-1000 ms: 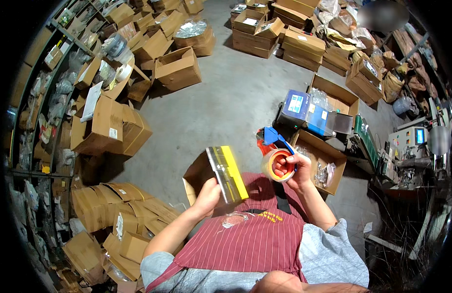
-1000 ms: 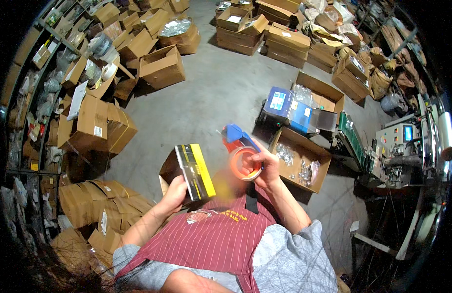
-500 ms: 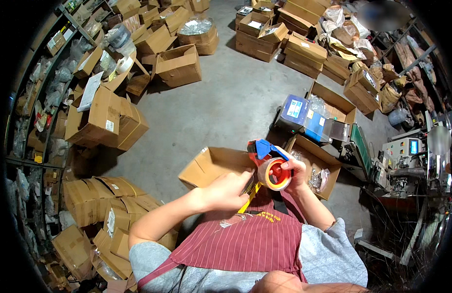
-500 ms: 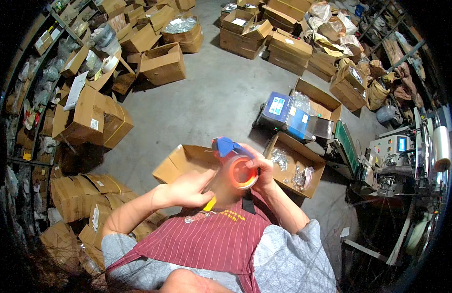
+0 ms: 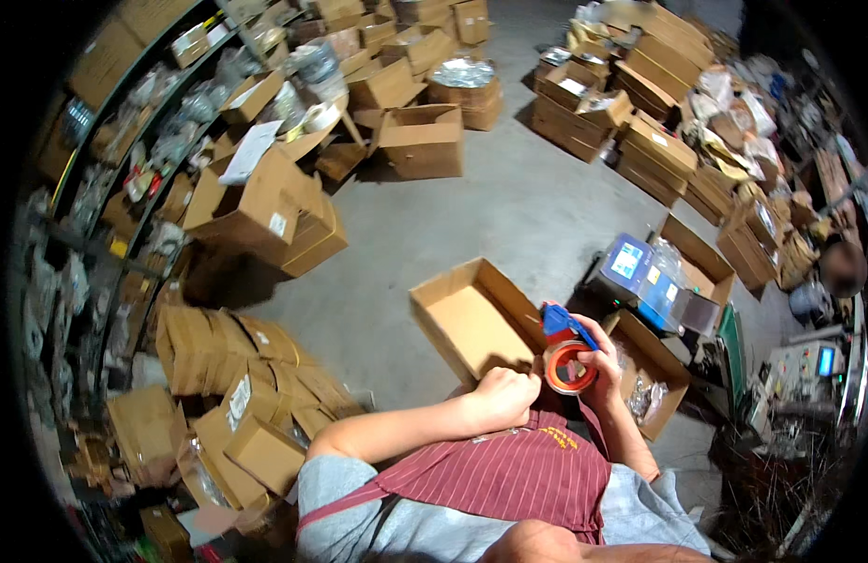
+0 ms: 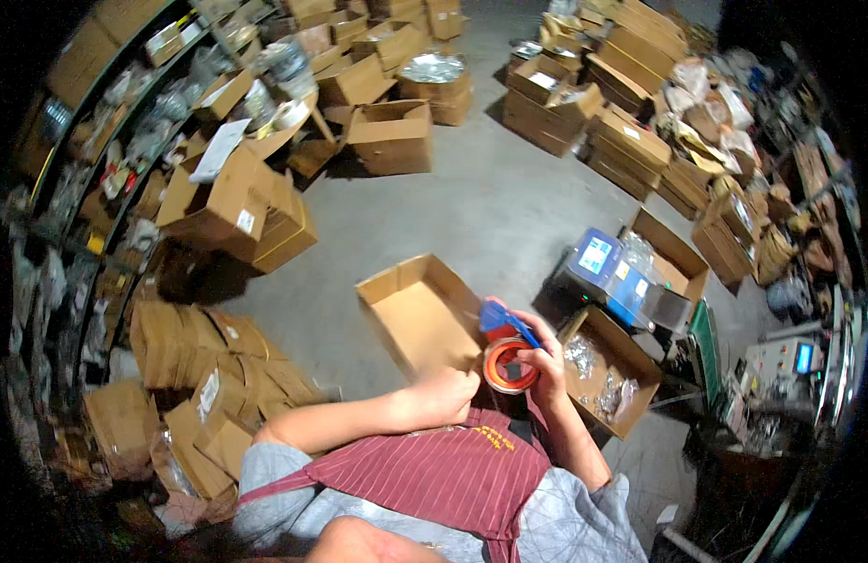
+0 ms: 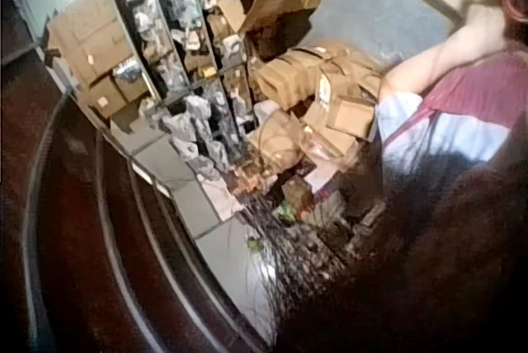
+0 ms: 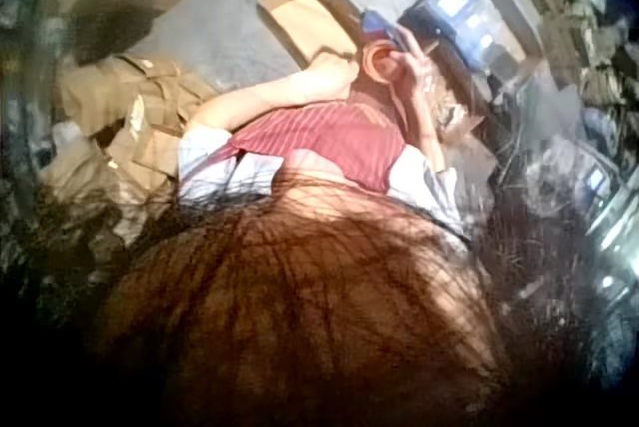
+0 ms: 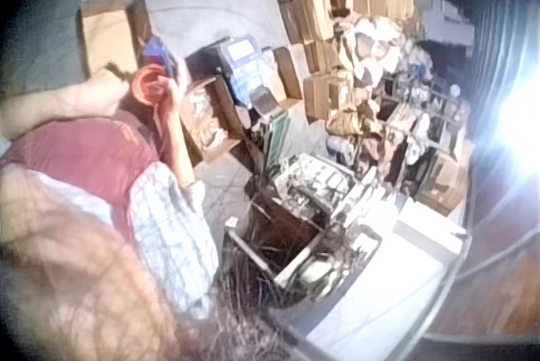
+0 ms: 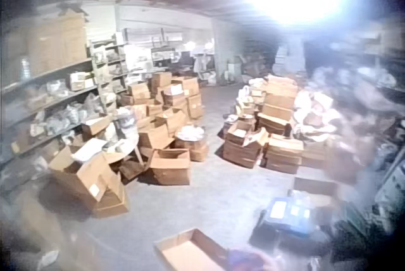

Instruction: The person walks through a warehouse, picks up a small box, and places it into a larger cardboard box. They then use a tape dispenser to seal the larger box and place it on a scale.

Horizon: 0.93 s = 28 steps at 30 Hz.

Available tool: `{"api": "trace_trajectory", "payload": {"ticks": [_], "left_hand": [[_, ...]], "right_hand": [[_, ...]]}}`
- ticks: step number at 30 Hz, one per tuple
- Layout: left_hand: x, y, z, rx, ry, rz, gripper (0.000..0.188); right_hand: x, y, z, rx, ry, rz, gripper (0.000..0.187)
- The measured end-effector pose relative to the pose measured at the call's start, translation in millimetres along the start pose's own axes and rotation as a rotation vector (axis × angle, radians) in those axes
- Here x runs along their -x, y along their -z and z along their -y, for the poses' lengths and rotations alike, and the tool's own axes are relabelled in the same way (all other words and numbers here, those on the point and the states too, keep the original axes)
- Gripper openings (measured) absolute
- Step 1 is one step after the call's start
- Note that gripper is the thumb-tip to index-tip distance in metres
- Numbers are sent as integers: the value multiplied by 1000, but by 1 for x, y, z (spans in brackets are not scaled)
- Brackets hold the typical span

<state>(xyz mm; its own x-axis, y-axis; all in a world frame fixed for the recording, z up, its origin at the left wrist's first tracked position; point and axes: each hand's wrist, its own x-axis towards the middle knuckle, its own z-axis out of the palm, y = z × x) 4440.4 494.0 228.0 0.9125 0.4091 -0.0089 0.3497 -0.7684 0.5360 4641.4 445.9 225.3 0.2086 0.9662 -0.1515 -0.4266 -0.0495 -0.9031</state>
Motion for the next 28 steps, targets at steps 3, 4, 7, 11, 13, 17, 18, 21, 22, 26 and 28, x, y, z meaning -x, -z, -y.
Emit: {"api": "trace_trajectory", "payload": {"ticks": [3,4,7,11,13,17,18,21,22,26,28], "left_hand": [[-2,-3,-2,-66,73,137,14],[0,-4,-1,-91,74,93,13],[-1,0,2,-142,80,194,14],[-8,-8,15,-157,23,218,19],[-21,-14,20,-166,40,300,23],[-55,-20,25,-165,4,467,25],[-66,-26,27,-203,-12,526,30],[-106,-43,34,-234,-177,623,45],[-122,-47,36,-261,-204,667,56],[-190,-88,59,-419,-346,671,98],[-235,-118,80,-502,-433,671,105]], "right_hand": [[-2,8,-10,-6,-92,8,62],[-5,9,-15,-4,-102,11,60],[-8,18,-29,-60,-131,2,52],[-3,25,-44,-103,-154,-155,42],[-2,36,-57,-69,-151,-281,39],[1,49,-54,-43,-166,-386,40],[1,61,-57,2,-205,-383,41],[-1,97,-85,-305,-117,-542,38],[-6,107,-78,-393,-146,-544,38],[-28,155,-63,-461,-98,-736,44],[-52,206,-92,-423,16,-824,55]]}}
